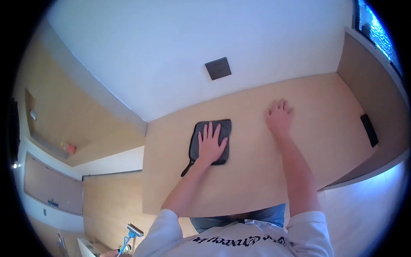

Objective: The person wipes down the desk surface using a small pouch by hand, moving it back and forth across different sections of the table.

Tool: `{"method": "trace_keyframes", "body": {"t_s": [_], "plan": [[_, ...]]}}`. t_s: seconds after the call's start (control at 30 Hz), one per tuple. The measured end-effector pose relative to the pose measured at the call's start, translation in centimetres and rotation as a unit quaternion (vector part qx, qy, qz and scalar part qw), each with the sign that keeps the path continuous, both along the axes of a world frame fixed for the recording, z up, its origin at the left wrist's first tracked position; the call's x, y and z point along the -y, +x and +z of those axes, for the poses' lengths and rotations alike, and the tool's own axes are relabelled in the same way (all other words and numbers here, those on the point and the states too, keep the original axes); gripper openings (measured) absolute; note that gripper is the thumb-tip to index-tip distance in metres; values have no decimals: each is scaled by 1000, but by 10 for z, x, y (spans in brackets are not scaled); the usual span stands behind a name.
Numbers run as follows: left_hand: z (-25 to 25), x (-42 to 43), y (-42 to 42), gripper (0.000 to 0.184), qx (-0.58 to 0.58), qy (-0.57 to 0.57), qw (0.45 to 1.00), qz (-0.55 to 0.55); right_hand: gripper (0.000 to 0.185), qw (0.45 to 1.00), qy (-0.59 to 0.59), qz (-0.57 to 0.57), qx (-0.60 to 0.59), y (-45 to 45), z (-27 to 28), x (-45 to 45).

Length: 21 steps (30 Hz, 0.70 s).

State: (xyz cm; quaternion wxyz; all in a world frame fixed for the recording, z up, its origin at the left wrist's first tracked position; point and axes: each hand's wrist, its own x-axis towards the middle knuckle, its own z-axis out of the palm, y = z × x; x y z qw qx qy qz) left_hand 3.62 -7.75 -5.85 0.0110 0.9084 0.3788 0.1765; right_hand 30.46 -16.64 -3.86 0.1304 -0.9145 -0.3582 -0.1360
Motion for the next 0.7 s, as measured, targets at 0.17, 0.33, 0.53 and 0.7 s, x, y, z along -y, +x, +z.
{"method": "trace_keyframes", "body": {"t_s": [0.17,0.33,0.53,0.7], "plan": [[12,-44,50,68,1,-16,999,38,52,1000,-2,-2,20,8,-3,14],[12,-82,72,68,-8,-23,995,92,53,999,41,25,-4,4,-7,9],[10,-90,76,66,-1,-37,993,114,53,998,56,29,18,0,-10,6],[0,-48,48,65,9,-17,997,75,52,998,37,20,36,4,-18,0]]}}
